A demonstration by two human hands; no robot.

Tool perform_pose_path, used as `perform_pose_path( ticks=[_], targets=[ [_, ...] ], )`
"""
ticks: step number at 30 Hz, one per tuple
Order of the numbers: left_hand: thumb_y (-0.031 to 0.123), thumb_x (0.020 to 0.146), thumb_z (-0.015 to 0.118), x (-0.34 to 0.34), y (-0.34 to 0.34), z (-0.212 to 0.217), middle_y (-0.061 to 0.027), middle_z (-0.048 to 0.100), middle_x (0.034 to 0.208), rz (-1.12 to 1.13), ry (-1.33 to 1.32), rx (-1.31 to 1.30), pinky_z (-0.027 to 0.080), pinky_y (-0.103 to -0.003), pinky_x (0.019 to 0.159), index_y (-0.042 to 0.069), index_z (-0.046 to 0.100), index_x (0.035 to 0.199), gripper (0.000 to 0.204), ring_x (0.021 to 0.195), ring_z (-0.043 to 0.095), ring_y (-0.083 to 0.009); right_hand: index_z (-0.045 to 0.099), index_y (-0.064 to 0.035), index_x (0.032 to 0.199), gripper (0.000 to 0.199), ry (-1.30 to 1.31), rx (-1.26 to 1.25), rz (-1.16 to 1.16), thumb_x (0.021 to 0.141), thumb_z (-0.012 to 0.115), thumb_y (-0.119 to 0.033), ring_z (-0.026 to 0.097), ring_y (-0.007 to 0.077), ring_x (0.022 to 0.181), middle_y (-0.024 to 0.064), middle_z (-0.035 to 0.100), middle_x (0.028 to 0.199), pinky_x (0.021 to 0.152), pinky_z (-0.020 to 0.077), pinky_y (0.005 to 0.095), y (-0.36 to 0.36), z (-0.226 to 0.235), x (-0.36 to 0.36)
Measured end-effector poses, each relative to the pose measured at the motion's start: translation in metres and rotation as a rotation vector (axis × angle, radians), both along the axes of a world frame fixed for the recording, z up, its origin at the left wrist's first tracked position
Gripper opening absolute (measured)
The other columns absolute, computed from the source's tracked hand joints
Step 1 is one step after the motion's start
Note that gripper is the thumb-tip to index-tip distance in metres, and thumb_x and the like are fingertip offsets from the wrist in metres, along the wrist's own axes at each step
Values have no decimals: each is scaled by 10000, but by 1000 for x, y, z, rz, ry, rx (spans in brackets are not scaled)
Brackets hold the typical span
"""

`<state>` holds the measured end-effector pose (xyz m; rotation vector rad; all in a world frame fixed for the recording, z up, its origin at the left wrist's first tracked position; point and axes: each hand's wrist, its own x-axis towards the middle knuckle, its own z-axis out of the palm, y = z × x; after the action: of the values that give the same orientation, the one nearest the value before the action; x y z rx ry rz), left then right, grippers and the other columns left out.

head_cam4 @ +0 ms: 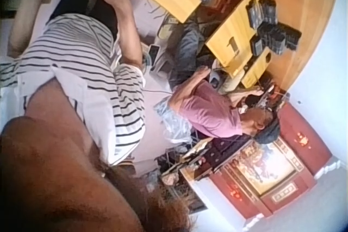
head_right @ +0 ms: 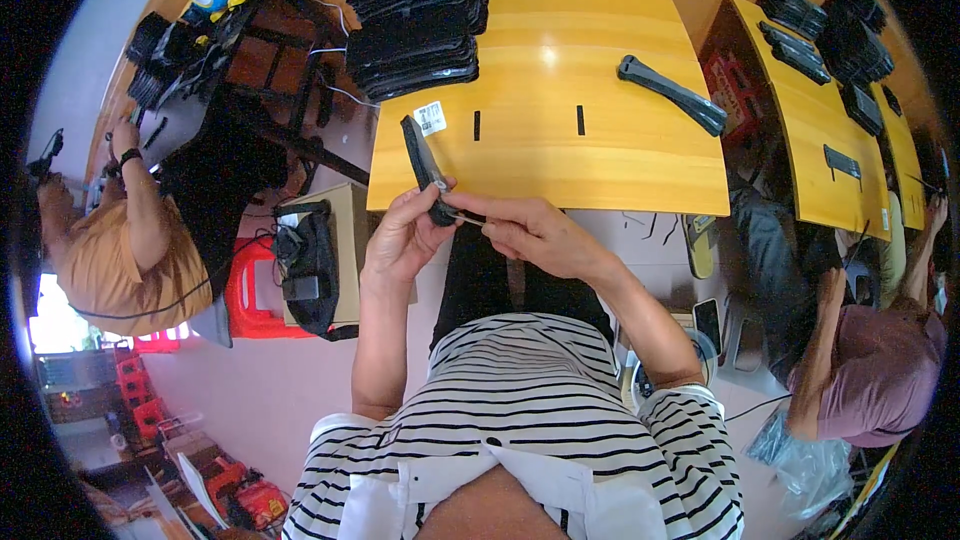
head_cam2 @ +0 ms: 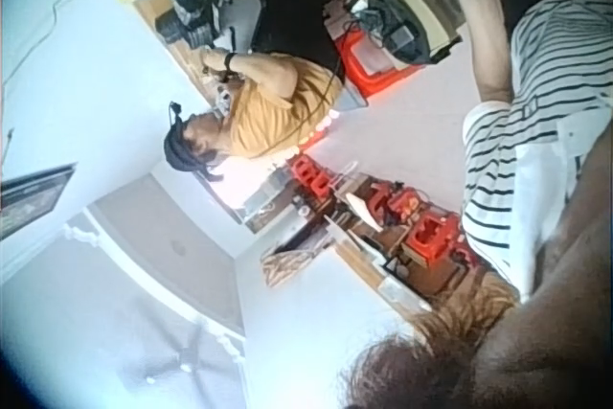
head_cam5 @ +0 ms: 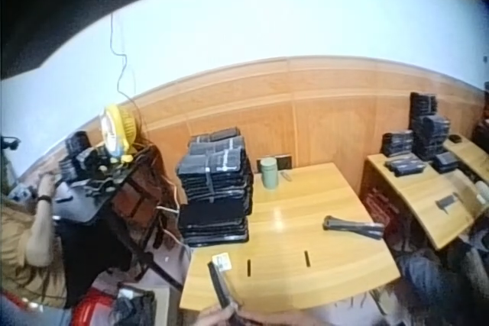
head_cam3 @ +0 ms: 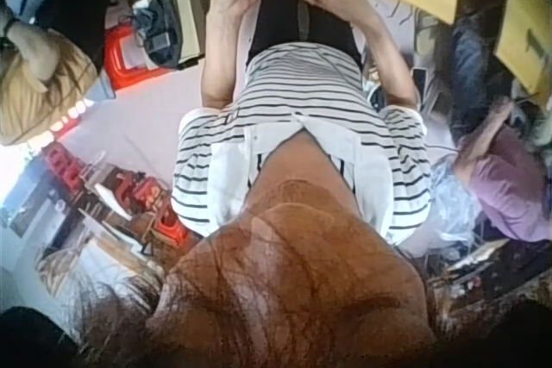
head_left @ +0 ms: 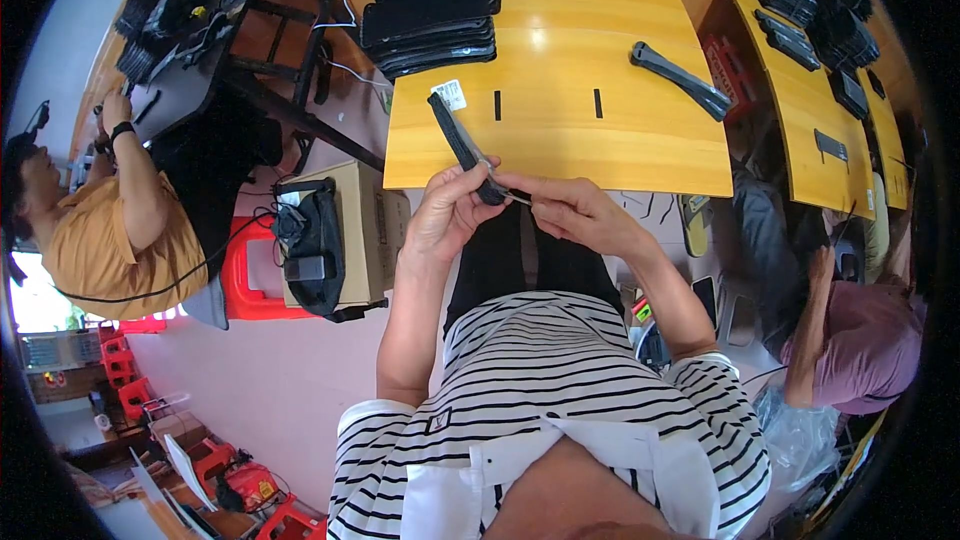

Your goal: Assembling or finishing small black leather components using a manual tool at a workshop desk.

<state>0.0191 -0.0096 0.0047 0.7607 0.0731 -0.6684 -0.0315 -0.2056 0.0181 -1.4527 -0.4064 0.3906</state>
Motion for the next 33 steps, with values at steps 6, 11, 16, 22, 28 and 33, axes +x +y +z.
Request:
perform_pose_path(
  ticks=[6, 11, 16, 22, 28, 33],
  targets=[
    [111, 846, 577, 1, 4, -2, -86, 641, 833, -22, -20, 31, 570, -285, 685, -43, 547, 1032, 242, 726, 650, -147, 430, -138, 1321, 463, -23, -55, -20, 878, 412, -7, 336, 67, 573, -37, 364, 615, 544, 341, 202, 2, -1, 0],
    [91, 836, 590, 2, 3, -1, -83, 637, 859, 40, -100, 72, 569, -290, 683, -32, 552, 1024, 228, 739, 648, -143, 458, -134, 1300, 451, -11, 14, -87, 871, 421, -4, 329, 73, 553, -29, 355, 602, 527, 333, 204, 10, -8, -1],
    [75, 831, 595, 1, 4, 1, -86, 634, 870, 66, -135, 112, 568, -293, 683, -29, 552, 1020, 220, 745, 648, -148, 494, -117, 1269, 424, -101, -26, -206, 866, 432, -2, 326, 73, 539, -25, 361, 600, 500, 322, 212, 21, -10, -2],
    [63, 834, 590, -2, 2, -3, -86, 633, 884, 30, -168, 168, 567, -298, 679, -21, 551, 1033, 220, 757, 646, -157, 531, -82, 1225, 367, 14, 128, -186, 878, 442, -4, 358, 55, 536, -34, 398, 627, 482, 325, 192, 13, -19, 3],
    [16, 809, 599, -3, 3, -2, -112, 634, 881, 25, -156, 152, 562, -314, 695, -32, 515, 1083, 290, 768, 650, -191, 537, -41, 1204, 322, 141, 268, -156, 889, 472, -38, 355, 27, 497, -46, 416, 589, 417, 253, 156, 13, -20, 1],
    [-20, 781, 608, 0, 2, 2, -115, 633, 893, -6, -178, 196, 555, -322, 722, -33, 504, 1093, 329, 783, 650, -193, 543, -41, 1197, 320, 82, 312, -244, 884, 477, -29, 370, 34, 513, -44, 417, 598, 423, 269, 157, 19, -22, -2]
  ],
)
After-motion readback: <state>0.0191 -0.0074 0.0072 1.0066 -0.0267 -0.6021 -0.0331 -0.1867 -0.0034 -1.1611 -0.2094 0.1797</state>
